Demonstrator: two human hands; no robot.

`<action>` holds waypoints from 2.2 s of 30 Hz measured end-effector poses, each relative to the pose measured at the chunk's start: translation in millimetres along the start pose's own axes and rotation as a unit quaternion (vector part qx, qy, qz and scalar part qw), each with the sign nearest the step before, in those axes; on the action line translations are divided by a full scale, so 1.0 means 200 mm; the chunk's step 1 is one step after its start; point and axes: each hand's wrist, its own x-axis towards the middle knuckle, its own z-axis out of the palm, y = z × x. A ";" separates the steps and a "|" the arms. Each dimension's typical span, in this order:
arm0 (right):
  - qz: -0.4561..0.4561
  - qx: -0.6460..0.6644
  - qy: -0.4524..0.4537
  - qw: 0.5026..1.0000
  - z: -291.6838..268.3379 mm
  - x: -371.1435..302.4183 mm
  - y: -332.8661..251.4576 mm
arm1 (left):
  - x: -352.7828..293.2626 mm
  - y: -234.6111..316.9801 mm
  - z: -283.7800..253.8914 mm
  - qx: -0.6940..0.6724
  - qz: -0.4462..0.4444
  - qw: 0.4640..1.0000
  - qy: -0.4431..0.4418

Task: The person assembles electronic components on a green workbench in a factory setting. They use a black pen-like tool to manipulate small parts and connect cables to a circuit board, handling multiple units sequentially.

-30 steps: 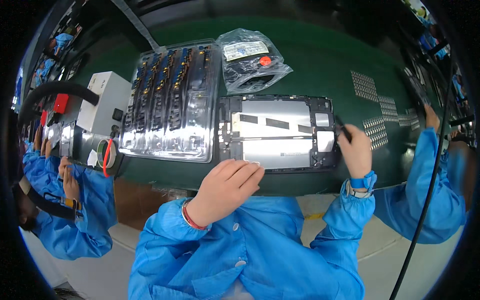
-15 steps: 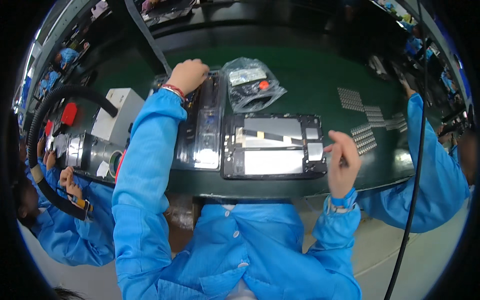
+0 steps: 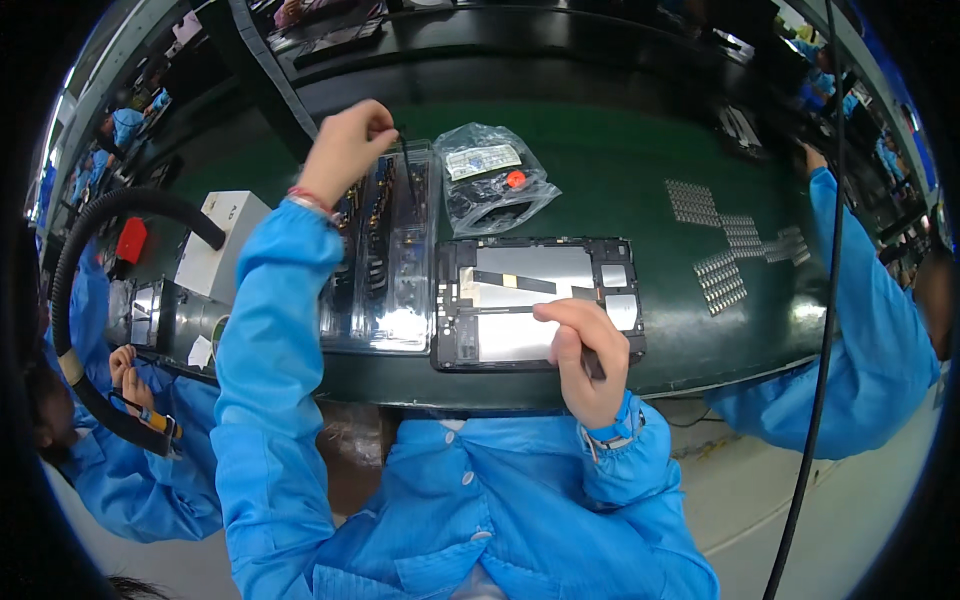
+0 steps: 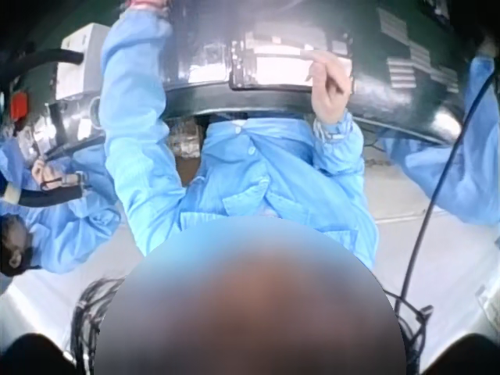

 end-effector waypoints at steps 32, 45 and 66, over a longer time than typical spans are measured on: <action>0.081 -0.033 -0.002 0.996 0.13 -0.01 -0.17 | -0.71 0.75 -0.03 -0.105 0.197 0.974 0.032; -0.006 -0.030 -0.057 0.998 0.18 -0.12 -0.20 | -0.88 0.72 -0.20 0.021 0.194 0.971 0.141; 0.177 0.095 -0.180 0.963 0.27 -0.16 -0.08 | -1.52 0.51 -0.28 0.153 -0.237 0.959 0.013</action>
